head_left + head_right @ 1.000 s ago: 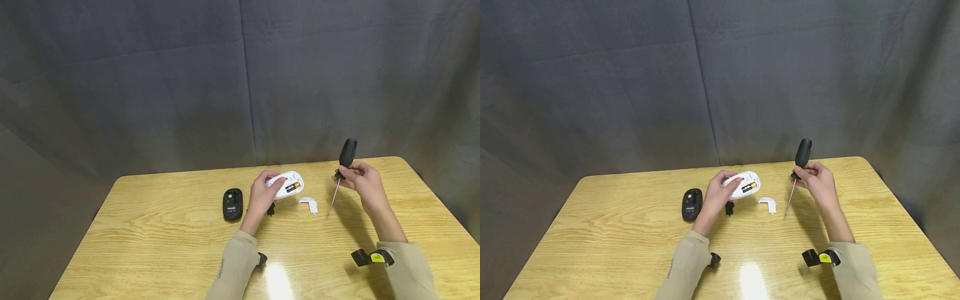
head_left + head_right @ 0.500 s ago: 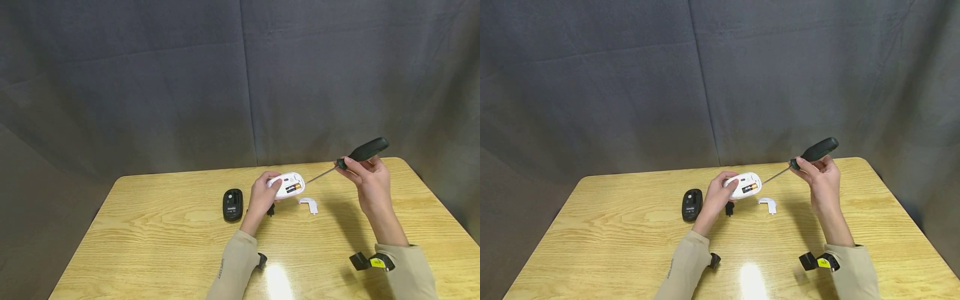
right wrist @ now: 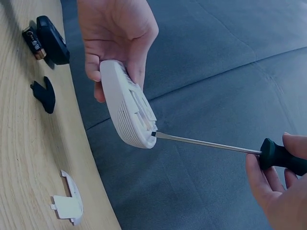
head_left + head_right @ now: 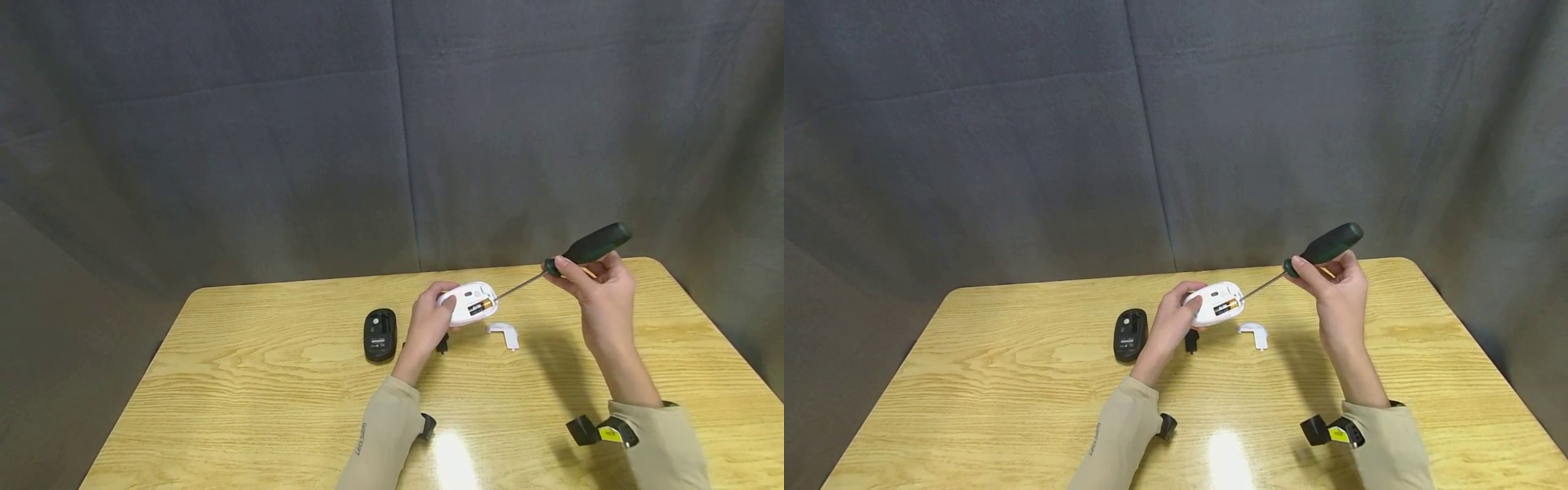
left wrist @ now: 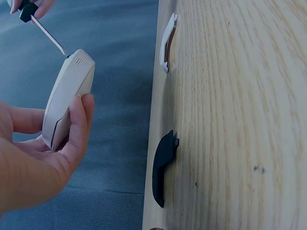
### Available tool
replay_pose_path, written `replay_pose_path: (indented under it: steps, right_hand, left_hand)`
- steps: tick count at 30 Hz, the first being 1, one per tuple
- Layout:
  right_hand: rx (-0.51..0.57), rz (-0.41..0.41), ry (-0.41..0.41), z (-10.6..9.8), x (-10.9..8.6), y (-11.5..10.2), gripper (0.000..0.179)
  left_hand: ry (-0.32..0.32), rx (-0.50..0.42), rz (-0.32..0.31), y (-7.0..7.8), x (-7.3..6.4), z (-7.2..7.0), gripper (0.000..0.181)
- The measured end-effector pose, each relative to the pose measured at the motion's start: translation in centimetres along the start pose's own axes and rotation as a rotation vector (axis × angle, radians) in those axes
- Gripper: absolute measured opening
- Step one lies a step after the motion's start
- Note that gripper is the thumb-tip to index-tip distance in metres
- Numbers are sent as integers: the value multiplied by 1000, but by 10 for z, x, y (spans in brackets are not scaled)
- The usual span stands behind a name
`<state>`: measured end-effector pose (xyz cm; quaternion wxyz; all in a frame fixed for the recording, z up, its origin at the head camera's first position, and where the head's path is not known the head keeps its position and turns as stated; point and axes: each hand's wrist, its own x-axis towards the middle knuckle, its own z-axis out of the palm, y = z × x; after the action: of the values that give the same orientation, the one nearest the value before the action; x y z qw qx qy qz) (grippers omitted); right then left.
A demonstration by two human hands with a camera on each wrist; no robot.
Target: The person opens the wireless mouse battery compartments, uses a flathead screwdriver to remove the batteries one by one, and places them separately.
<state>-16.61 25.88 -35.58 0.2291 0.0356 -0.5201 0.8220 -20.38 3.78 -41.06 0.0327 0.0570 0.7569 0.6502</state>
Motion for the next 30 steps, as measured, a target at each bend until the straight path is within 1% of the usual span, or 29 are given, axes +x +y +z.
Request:
replay_pose_path:
  steps: [4,9,13,18,22,26,28,30]
  right_hand:
    - [-82,-30,3,2,-2,2,24]
    - [-154,-53,5,4,-4,4,24]
    - [-188,-66,5,6,-6,5,25]
    - [-187,-55,-17,8,-7,6,28]
    - [-210,-52,-4,8,-7,7,27]
    - [-243,-91,37,8,-8,7,26]
    - [-284,-120,51,8,-8,7,26]
    - [-349,-148,55,8,-8,8,27]
  left_hand:
    - [14,2,-12,0,1,1,30]
    - [22,-2,-18,0,1,1,31]
    - [20,-7,-11,0,2,1,31]
    - [8,-10,-1,0,2,2,30]
    - [7,-2,10,0,1,3,30]
    - [8,-2,12,1,2,3,31]
    - [5,-8,8,1,2,3,31]
    - [0,-14,5,1,2,4,31]
